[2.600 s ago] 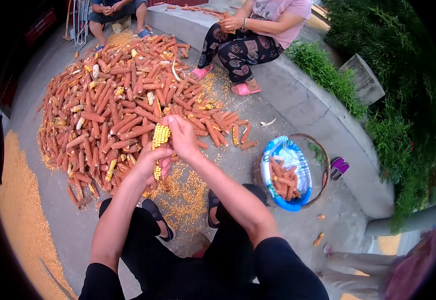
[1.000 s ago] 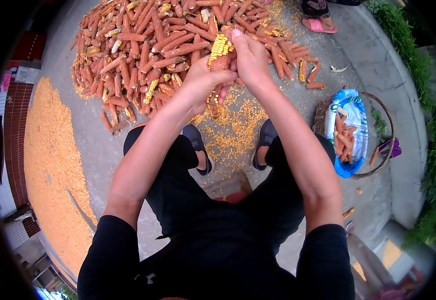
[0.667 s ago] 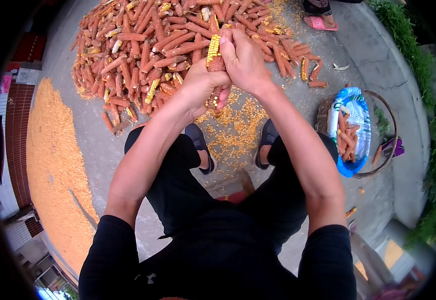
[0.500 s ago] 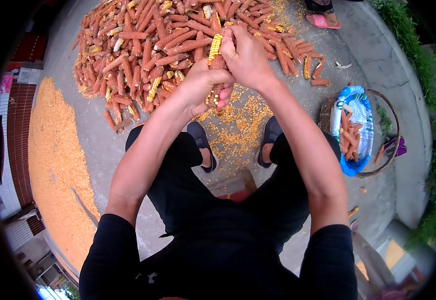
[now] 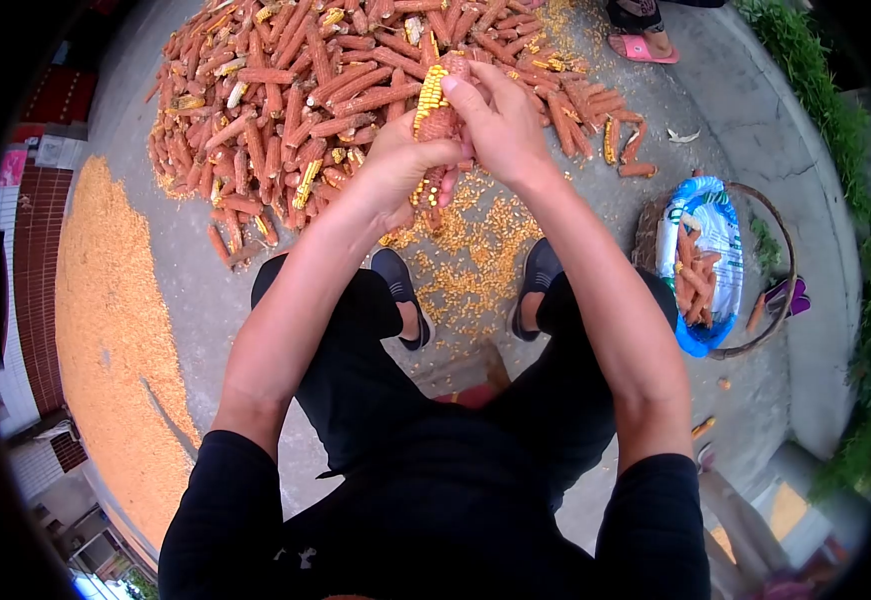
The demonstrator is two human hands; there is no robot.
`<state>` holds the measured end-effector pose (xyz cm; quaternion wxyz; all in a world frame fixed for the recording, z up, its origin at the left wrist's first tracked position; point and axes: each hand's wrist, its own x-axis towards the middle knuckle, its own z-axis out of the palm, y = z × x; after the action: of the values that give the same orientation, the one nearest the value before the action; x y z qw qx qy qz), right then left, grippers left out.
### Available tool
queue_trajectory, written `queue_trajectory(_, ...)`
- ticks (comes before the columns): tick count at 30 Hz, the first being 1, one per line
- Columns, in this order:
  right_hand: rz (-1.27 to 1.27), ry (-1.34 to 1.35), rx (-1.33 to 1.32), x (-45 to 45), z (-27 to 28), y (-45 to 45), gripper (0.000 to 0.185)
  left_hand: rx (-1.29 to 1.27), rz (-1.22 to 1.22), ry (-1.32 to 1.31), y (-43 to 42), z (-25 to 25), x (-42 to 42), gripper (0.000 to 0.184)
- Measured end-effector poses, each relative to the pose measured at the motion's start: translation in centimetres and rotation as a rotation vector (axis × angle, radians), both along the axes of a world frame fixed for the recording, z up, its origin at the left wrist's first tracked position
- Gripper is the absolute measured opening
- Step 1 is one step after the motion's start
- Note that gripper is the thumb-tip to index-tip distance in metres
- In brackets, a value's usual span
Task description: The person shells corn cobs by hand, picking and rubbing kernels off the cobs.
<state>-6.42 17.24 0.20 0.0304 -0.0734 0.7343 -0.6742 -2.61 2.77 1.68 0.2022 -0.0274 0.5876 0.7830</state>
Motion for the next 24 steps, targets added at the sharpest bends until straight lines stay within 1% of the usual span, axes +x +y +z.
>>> queue_trajectory(2, -0.042, 0.274, 0.284, 0.6, 0.1, -0.8, 0.032, 0.022, -0.019, -0.044, -0.1, 0.1, 0.3, 0.012)
queue_trajectory(3, -0.039, 0.260, 0.285, 0.8, 0.7, -1.0, 0.029, 0.030, -0.031, -0.067, -0.1, 0.1, 0.3, 0.013)
queue_trajectory(6, 0.022, 0.244, 0.357, 0.5, 1.3, -0.9, 0.027, 0.171, -0.051, -0.137, -0.8, 0.1, 0.0, 0.016)
queue_trajectory(9, -0.016, 0.361, 0.384, 0.2, 0.5, -0.9, 0.028, 0.201, -0.113, -0.171, -1.6, -0.3, -0.4, 0.019)
queue_trajectory(12, 0.030, 0.251, 0.070, 0.0, -0.1, -0.9, 0.031, 0.006, -0.057, -0.071, -1.2, 1.1, 0.1, 0.020)
queue_trajectory(15, 0.028, -0.043, -0.181, 0.4, 1.0, -0.8, 0.033, -0.020, 0.015, 0.079, -0.2, 0.2, 0.1, 0.018)
queue_trajectory(18, 0.065, -0.034, -0.148, -0.2, 0.6, -0.1, 0.030, 0.044, 0.051, 0.050, 0.2, 0.1, 0.1, 0.016)
queue_trajectory(24, 0.028, -0.076, -0.233, -0.5, -0.1, -0.2, 0.027, 0.106, -0.037, 0.036, -0.5, 0.2, 0.2, 0.011)
